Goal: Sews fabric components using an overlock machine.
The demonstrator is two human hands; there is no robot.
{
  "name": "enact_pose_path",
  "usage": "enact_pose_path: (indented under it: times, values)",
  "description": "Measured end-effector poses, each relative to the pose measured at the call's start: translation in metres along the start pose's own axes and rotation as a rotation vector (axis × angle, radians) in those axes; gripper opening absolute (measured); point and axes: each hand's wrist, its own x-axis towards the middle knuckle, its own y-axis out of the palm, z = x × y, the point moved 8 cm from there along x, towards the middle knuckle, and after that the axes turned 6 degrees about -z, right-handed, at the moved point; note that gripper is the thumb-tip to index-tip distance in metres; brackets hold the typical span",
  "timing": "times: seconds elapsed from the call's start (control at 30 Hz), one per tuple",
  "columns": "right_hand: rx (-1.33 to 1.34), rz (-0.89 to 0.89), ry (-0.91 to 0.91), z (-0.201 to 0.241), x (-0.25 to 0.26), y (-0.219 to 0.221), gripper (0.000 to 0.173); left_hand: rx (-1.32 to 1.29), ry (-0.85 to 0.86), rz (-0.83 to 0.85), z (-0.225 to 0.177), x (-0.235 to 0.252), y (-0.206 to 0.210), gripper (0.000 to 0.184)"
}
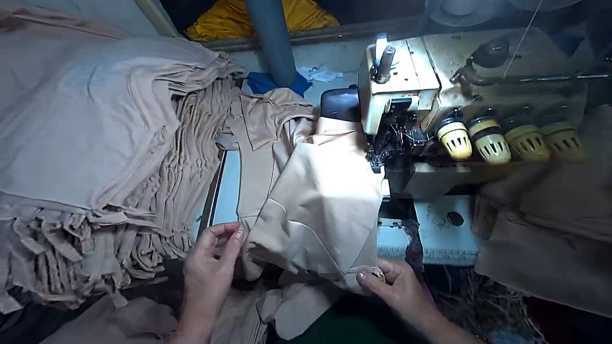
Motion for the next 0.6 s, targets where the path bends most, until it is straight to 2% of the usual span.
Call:
enact_pose_path:
  times: [0.07, 0.17, 0.23, 0.3, 0.43, 0.53, 0.6]
  values:
    - [0.007, 0.009, -0.04, 0.004, -0.003, 0.001, 0.008, 0.016, 0.29, -0.02, -0.04, -0.018, 0.007, 0.024]
    - [0.021, 0.047, -0.065, 0.011, -0.008, 0.004, 0.008, -0.013, 0.528, 0.197, -0.079, -0.063, 0.049, 0.024]
    - [0.036, 0.084, -0.082, 0.015, -0.009, 0.006, 0.009, 0.064, 0.68, 0.268, -0.085, -0.091, 0.076, 0.03]
    - [0.045, 0.118, -0.105, 0.019, -0.009, 0.007, 0.008, 0.172, 0.793, 0.203, -0.08, -0.106, 0.091, 0.033]
    - [0.065, 0.179, -0.12, 0.021, -0.009, 0.01, 0.007, 0.198, 0.799, 0.023, -0.065, -0.111, 0.097, 0.027]
    - [0.076, 0.208, -0.135, 0.024, -0.009, 0.011, 0.009, 0.049, 0.641, -0.028, -0.065, -0.098, 0.093, 0.019]
    - [0.077, 0.225, -0.123, 0.025, -0.008, 0.011, 0.009, 0.021, 0.541, 0.016, -0.073, -0.085, 0.087, 0.02]
